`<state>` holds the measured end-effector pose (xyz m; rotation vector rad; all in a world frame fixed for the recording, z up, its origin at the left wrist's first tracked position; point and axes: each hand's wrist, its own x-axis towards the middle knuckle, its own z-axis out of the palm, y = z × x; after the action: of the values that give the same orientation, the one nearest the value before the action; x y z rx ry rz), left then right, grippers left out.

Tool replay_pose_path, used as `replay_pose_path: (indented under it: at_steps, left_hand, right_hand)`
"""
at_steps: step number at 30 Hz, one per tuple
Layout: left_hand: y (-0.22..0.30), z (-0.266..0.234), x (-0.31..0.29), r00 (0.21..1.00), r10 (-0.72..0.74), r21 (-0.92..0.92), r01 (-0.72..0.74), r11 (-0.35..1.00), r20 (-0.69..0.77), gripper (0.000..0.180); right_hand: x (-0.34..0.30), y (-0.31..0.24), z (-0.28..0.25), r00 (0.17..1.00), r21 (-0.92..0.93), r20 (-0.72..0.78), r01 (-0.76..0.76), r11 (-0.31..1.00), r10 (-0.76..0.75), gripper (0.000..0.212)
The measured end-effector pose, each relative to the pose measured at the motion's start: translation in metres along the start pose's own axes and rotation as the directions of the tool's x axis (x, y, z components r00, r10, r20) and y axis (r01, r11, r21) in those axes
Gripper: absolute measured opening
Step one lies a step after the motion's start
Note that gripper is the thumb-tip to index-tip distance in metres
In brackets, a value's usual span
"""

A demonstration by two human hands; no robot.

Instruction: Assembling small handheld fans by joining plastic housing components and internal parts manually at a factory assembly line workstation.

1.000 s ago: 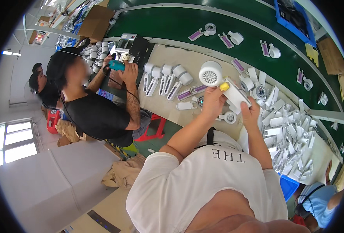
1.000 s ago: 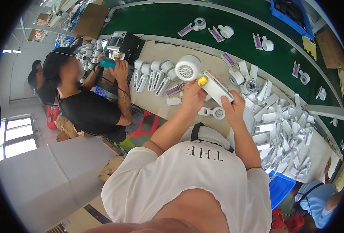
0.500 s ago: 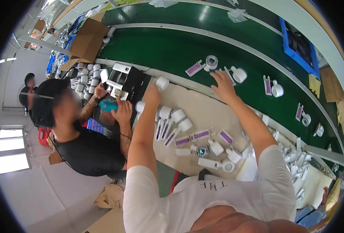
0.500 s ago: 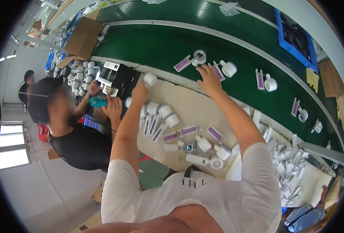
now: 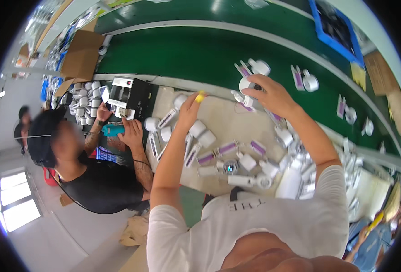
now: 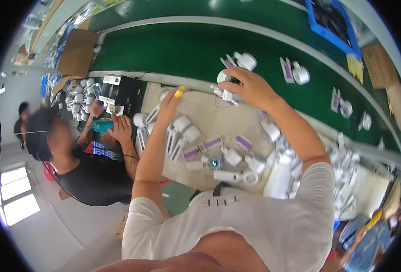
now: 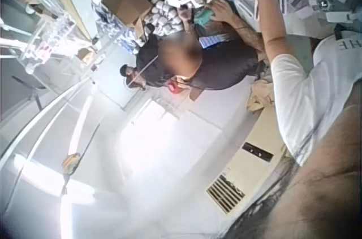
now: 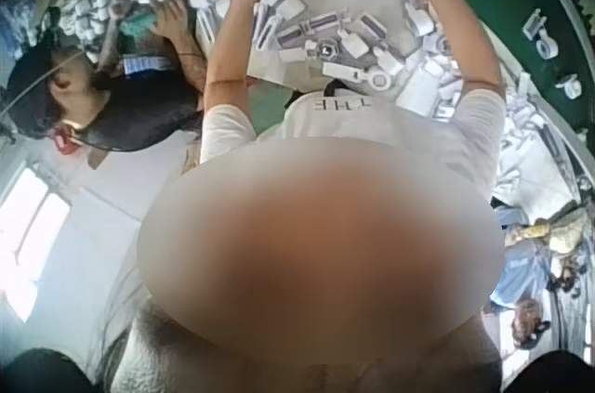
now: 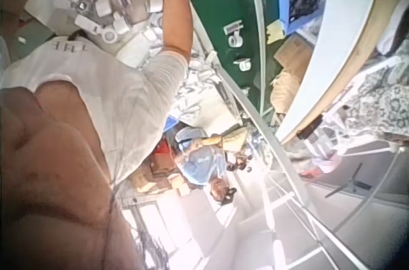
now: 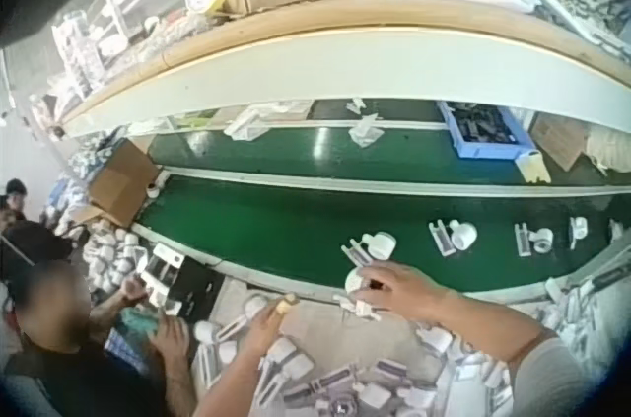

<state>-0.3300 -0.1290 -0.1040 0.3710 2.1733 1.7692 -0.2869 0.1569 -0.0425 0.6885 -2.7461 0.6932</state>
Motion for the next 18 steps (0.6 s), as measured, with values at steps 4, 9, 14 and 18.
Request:
replay_pose_path:
  at_steps: [4,9,14,18]
  left_hand:
    - [-0.005,0.113,-0.037,0.889,0.144,-0.571,0.149,0.807,0.435,0.055]
    - [0.040,0.185,-0.126,0.877,0.012,-0.768,0.414,0.488,0.480,0.035]
    - [0.107,0.201,-0.169,0.866,-0.254,-0.528,0.471,0.706,0.431,0.028]
    - [0.134,0.200,-0.187,0.787,-0.364,-0.415,0.585,0.697,0.498,0.031]
  right_hand:
    - [-0.079,-0.049,-0.063,0.973,-0.203,-0.126,0.165,0.965,-0.193,0.030]
    - [-0.171,-0.088,-0.097,0.977,-0.257,-0.179,0.069,0.964,-0.118,0.048]
    - [-0.254,-0.125,-0.089,0.900,0.385,-0.226,-0.269,0.883,0.373,0.065]
    - [-0.303,-0.153,-0.058,0.852,0.912,0.327,-0.171,-0.373,0.409,0.072]
